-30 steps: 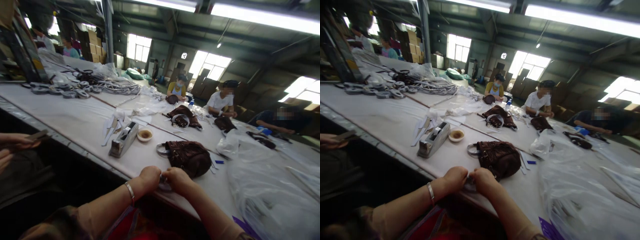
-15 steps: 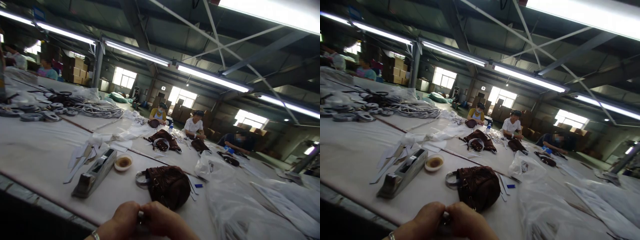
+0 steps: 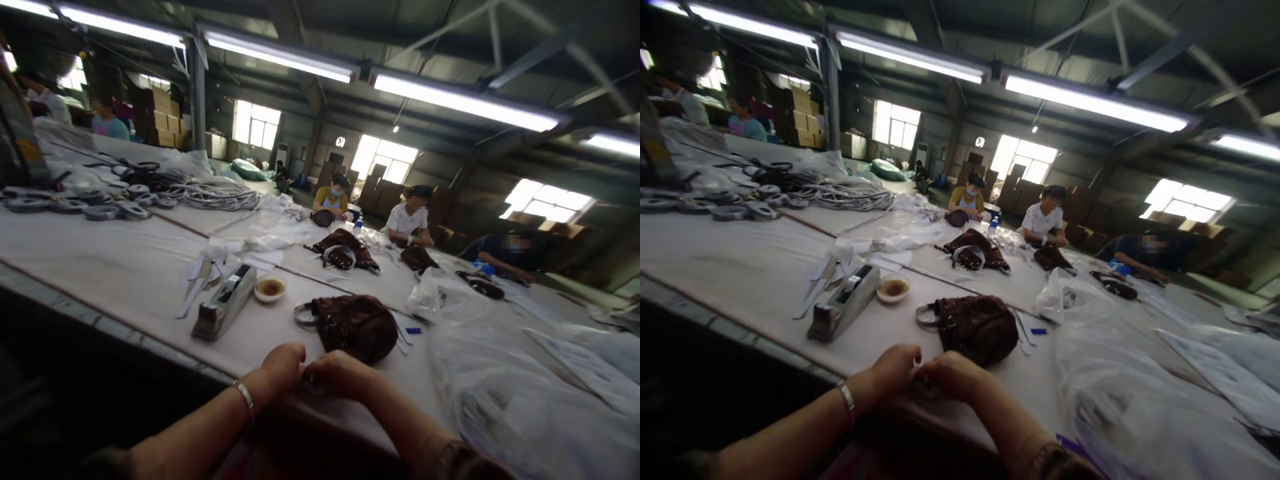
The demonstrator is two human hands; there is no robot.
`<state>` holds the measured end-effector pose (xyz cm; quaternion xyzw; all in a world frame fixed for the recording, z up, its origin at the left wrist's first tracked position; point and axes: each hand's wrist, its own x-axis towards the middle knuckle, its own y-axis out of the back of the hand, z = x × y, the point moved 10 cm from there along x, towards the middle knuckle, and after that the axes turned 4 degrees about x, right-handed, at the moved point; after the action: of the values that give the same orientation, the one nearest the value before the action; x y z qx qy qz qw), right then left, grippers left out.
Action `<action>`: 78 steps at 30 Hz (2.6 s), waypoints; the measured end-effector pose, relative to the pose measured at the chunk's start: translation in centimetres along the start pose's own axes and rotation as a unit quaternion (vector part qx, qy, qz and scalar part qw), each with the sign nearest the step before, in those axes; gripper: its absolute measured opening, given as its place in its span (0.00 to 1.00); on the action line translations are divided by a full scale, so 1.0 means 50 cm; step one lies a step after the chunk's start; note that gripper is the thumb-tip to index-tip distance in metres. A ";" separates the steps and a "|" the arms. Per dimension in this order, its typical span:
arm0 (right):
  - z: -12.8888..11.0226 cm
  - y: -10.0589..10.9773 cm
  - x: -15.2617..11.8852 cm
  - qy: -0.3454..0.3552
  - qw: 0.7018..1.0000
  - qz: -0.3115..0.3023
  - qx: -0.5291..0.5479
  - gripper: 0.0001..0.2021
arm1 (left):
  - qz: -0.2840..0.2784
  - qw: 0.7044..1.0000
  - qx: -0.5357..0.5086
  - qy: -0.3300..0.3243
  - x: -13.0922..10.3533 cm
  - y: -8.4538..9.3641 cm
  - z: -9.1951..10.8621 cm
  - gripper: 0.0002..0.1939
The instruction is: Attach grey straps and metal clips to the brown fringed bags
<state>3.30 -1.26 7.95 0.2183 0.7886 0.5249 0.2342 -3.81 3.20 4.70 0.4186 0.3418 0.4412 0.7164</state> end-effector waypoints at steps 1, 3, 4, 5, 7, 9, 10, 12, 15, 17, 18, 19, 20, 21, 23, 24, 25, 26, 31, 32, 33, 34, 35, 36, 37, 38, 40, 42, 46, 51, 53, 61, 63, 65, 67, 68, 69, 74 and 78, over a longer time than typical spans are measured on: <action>0.000 0.002 -0.001 0.000 1.000 -0.001 -0.004 0.17 | -0.003 1.000 -0.006 0.003 0.000 -0.001 -0.002 0.16; 0.005 -0.002 -0.003 0.008 1.000 -0.007 -0.009 0.16 | -0.013 1.000 -0.021 0.006 0.000 -0.005 -0.005 0.16; 0.012 -0.007 -0.002 0.006 1.000 -0.013 -0.018 0.15 | -0.021 0.999 -0.031 0.005 0.001 -0.008 -0.004 0.16; 0.018 -0.014 -0.002 0.003 0.999 -0.020 -0.025 0.15 | -0.028 0.999 -0.041 0.005 0.000 -0.010 -0.003 0.16; 0.028 -0.026 0.001 -0.011 0.999 -0.029 -0.035 0.15 | -0.034 0.997 -0.064 -0.005 -0.005 -0.010 0.005 0.17; 0.034 -0.032 0.003 -0.031 0.998 -0.031 -0.040 0.15 | -0.019 0.997 -0.073 -0.031 -0.016 -0.002 0.021 0.18; 0.036 -0.033 0.004 -0.041 0.998 -0.031 -0.044 0.14 | -0.007 0.997 -0.066 -0.049 -0.023 0.003 0.031 0.18; 0.039 -0.035 0.004 -0.059 0.996 -0.032 -0.056 0.13 | 0.014 0.996 -0.044 -0.080 -0.037 0.009 0.047 0.17; 0.043 -0.037 0.002 -0.074 0.994 -0.036 -0.070 0.12 | 0.029 0.993 -0.042 -0.109 -0.053 0.005 0.055 0.14; 0.046 -0.038 0.000 -0.075 0.993 -0.042 -0.082 0.11 | 0.028 0.990 -0.064 -0.125 -0.059 -0.001 0.054 0.13; 0.047 -0.039 -0.001 -0.074 0.992 -0.046 -0.089 0.10 | 0.025 0.988 -0.068 -0.135 -0.062 -0.004 0.055 0.13; 0.047 -0.039 -0.002 -0.074 0.992 -0.048 -0.095 0.10 | 0.022 0.987 -0.064 -0.144 -0.064 -0.006 0.056 0.12; 0.047 -0.039 -0.003 -0.074 0.991 -0.050 -0.099 0.10 | 0.019 0.986 -0.053 -0.154 -0.066 -0.008 0.059 0.11; 0.047 -0.039 -0.004 -0.075 0.991 -0.051 -0.101 0.10 | 0.016 0.985 -0.039 -0.167 -0.068 -0.009 0.063 0.10; 0.045 -0.040 -0.005 -0.077 0.990 -0.053 -0.102 0.09 | 0.006 0.982 -0.010 -0.189 -0.071 -0.013 0.074 0.10; 0.044 -0.040 -0.005 -0.080 0.990 -0.052 -0.100 0.09 | 0.001 0.981 0.001 -0.194 -0.071 -0.016 0.078 0.13; 0.045 -0.039 -0.006 -0.084 0.990 -0.050 -0.099 0.09 | -0.004 0.981 0.013 -0.194 -0.070 -0.019 0.080 0.16; 0.046 -0.040 -0.006 -0.088 0.990 -0.049 -0.098 0.08 | -0.004 0.981 0.026 -0.191 -0.068 -0.023 0.081 0.18; 0.058 -0.043 -0.009 -0.108 0.990 -0.034 -0.084 0.08 | 0.023 0.976 0.072 -0.202 -0.073 -0.033 0.088 0.14; 0.061 -0.043 -0.010 -0.113 0.990 -0.029 -0.078 0.08 | 0.027 0.975 0.071 -0.208 -0.076 -0.032 0.091 0.15; 0.062 -0.043 -0.010 -0.119 0.990 -0.024 -0.073 0.08 | 0.030 0.975 0.068 -0.210 -0.079 -0.031 0.092 0.19; 0.063 -0.042 -0.011 -0.125 0.990 -0.020 -0.069 0.08 | 0.032 0.975 0.063 -0.209 -0.081 -0.028 0.093 0.23; 0.063 -0.040 -0.011 -0.133 0.989 -0.016 -0.071 0.08 | 0.032 0.977 0.058 -0.203 -0.081 -0.026 0.094 0.29; 0.063 -0.038 -0.011 -0.142 0.987 -0.013 -0.076 0.09 | 0.031 0.979 0.055 -0.194 -0.080 -0.025 0.094 0.32; 0.062 -0.036 -0.012 -0.152 0.985 -0.011 -0.084 0.09 | 0.030 0.982 0.055 -0.180 -0.078 -0.025 0.093 0.33; 0.061 -0.033 -0.013 -0.163 0.982 -0.010 -0.094 0.09 | 0.029 0.984 0.057 -0.167 -0.076 -0.026 0.092 0.31; 0.061 -0.027 -0.015 -0.179 0.978 -0.007 -0.107 0.09 | 0.029 0.987 0.065 -0.145 -0.071 -0.029 0.091 0.23; 0.057 -0.026 -0.016 -0.174 0.980 -0.010 -0.099 0.08 | 0.032 0.988 0.071 -0.136 -0.068 -0.032 0.092 0.18; 0.037 -0.027 -0.023 -0.106 0.993 -0.039 -0.026 0.08 | 0.028 0.987 0.080 -0.138 -0.070 -0.041 0.091 0.15; 0.008 0.021 -0.048 -0.047 0.999 0.008 -0.010 0.07 | 0.015 0.980 0.099 -0.172 -0.069 -0.052 0.097 0.15; 0.003 0.036 -0.055 -0.046 0.997 0.021 -0.058 0.11 | 0.006 0.975 0.105 -0.196 -0.066 -0.055 0.104 0.14; 0.020 0.005 -0.052 -0.057 0.992 -0.028 -0.111 0.10 | -0.038 0.925 0.129 -0.355 -0.068 -0.052 0.128 0.09; 0.026 -0.011 -0.052 -0.059 0.992 -0.029 -0.105 0.06 | -0.047 0.920 0.110 -0.374 -0.065 -0.044 0.124 0.09; 0.029 -0.022 -0.053 -0.058 0.993 -0.024 -0.095 0.07 | -0.068 0.919 0.078 -0.381 -0.059 -0.038 0.119 0.10; 0.029 -0.026 -0.055 -0.054 0.995 -0.016 -0.088 0.09 | -0.093 0.918 0.051 -0.383 -0.053 -0.034 0.114 0.12; 0.029 -0.026 -0.057 -0.051 0.995 -0.014 -0.086 0.09 | -0.105 0.917 0.045 -0.383 -0.051 -0.033 0.113 0.14; 0.028 -0.026 -0.058 -0.050 0.995 -0.012 -0.086 0.09 | -0.113 0.916 0.046 -0.382 -0.050 -0.032 0.112 0.16; 0.021 -0.022 -0.066 -0.054 0.994 0.005 -0.094 0.13 | -0.069 0.915 0.128 -0.377 -0.071 -0.012 0.112 0.16; 0.012 -0.025 -0.068 -0.065 0.992 0.023 -0.103 0.17 | -0.010 0.921 0.153 -0.358 -0.110 -0.001 0.103 0.24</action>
<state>6.28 -3.27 7.08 0.2448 0.7079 0.5937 0.2939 -1.44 -3.40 7.43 0.6497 0.1296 0.1974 0.7225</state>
